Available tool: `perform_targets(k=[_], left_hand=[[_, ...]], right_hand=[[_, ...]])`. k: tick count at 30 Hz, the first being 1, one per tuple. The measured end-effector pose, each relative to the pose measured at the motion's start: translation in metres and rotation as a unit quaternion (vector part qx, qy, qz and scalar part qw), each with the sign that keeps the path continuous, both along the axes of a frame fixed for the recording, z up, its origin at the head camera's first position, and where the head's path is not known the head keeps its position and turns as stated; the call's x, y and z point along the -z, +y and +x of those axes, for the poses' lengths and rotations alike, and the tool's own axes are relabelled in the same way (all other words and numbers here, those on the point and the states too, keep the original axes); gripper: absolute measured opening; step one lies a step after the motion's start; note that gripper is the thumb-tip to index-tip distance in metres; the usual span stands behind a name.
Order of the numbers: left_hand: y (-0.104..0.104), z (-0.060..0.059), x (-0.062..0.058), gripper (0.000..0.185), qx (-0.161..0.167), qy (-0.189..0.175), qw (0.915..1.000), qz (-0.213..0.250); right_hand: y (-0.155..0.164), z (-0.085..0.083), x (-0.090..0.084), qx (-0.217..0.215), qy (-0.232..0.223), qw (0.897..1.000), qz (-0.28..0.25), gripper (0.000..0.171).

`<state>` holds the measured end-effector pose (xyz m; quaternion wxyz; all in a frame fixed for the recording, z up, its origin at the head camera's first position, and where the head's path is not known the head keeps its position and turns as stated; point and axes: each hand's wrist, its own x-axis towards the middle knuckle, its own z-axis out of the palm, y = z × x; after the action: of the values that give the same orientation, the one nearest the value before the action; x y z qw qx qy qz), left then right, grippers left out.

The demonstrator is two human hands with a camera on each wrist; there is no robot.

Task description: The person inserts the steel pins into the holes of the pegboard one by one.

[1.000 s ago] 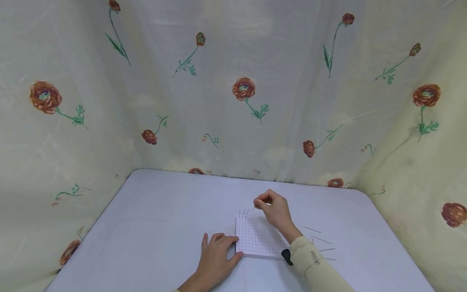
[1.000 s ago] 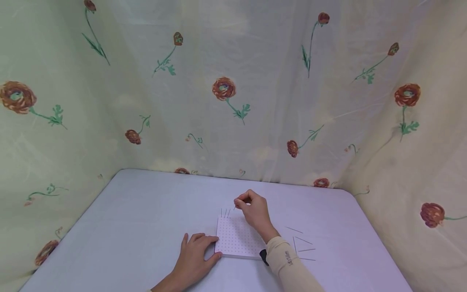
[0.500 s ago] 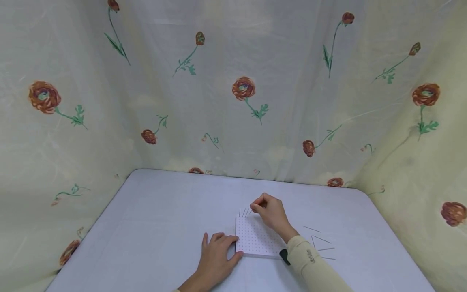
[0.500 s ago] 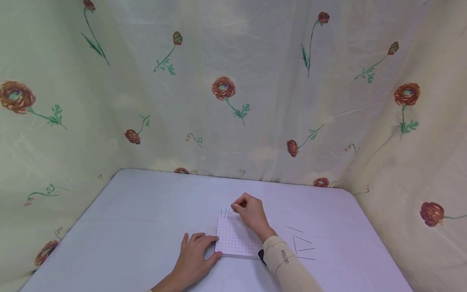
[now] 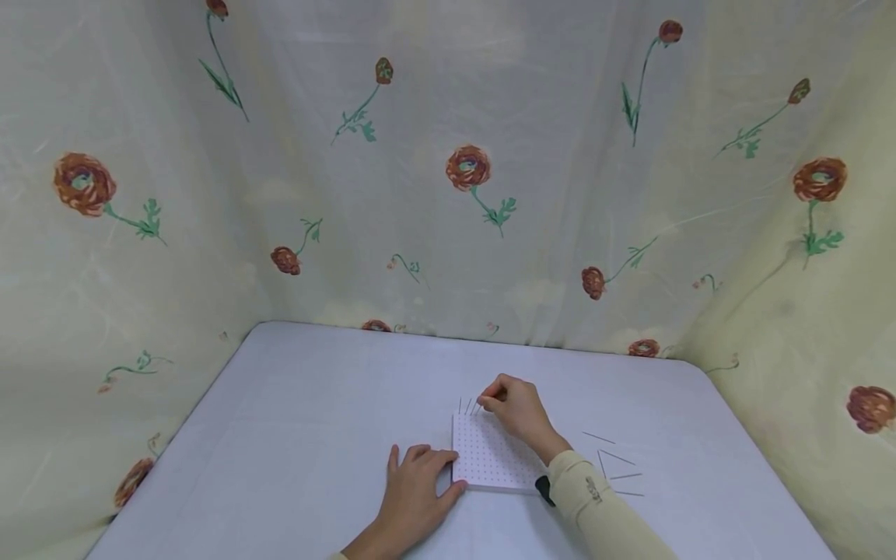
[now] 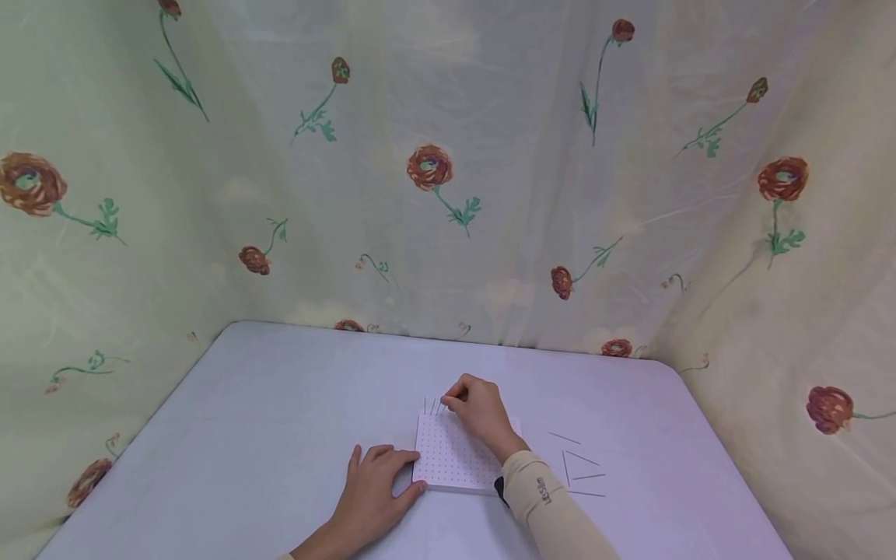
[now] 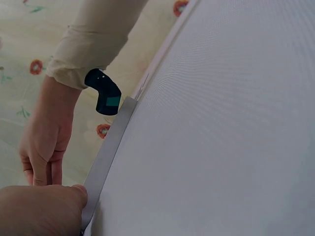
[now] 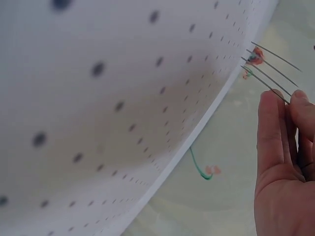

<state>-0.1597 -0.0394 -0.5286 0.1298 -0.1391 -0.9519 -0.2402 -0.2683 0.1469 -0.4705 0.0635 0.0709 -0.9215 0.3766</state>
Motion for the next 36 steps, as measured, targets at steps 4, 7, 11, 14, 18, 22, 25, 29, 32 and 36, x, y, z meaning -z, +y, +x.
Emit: perform_targets(k=[4,7,11,14,18,22,25,29,32,36], left_hand=[[0.0006,-0.0001,0.0000,0.042,0.000,-0.005,1.0000,-0.001],[0.0011,0.0002,-0.0004,0.042,-0.002,-0.011,0.9999,-0.002],[0.0008,0.0003,-0.0008,0.042,-0.002,-0.013,0.9999,-0.003],[0.0002,0.0005,-0.0013,0.042,-0.001,-0.010,0.9999,-0.004],[-0.0001,0.0016,-0.0024,0.042,0.000,-0.005,1.0000,-0.003],[-0.0005,0.0016,-0.0025,0.042,0.001,-0.003,1.0000,-0.003],[-0.0009,0.0009,-0.0020,0.042,0.003,0.001,1.0000,-0.002],[-0.0006,0.0001,-0.0008,0.042,0.005,0.002,1.0000,0.000],[-0.0001,0.0001,-0.0009,0.042,0.004,-0.005,1.0000,0.000],[0.0002,0.0001,-0.0012,0.042,0.003,-0.007,1.0000,0.002]], right_hand=[[-0.0009,0.0000,-0.0002,-0.004,-0.004,1.000,0.009,0.012],[-0.0009,0.0009,-0.0009,-0.004,-0.004,1.000,0.016,0.013],[-0.0007,0.0009,-0.0007,-0.003,-0.007,1.000,0.023,0.013],[-0.0011,-0.0005,0.0005,-0.009,-0.009,0.999,0.030,0.013],[-0.0014,-0.0016,0.0013,-0.012,-0.014,0.999,0.038,0.012],[-0.0020,-0.0009,0.0007,-0.011,-0.026,0.999,0.039,0.011],[-0.0027,-0.0010,-0.0005,-0.011,-0.035,0.999,0.034,0.011],[-0.0021,-0.0016,-0.0011,-0.010,-0.042,0.999,0.032,0.010],[0.0001,-0.0017,0.0000,-0.012,-0.054,0.998,0.034,0.011],[0.0061,-0.0020,0.0002,-0.015,-0.063,0.998,0.027,0.013]])
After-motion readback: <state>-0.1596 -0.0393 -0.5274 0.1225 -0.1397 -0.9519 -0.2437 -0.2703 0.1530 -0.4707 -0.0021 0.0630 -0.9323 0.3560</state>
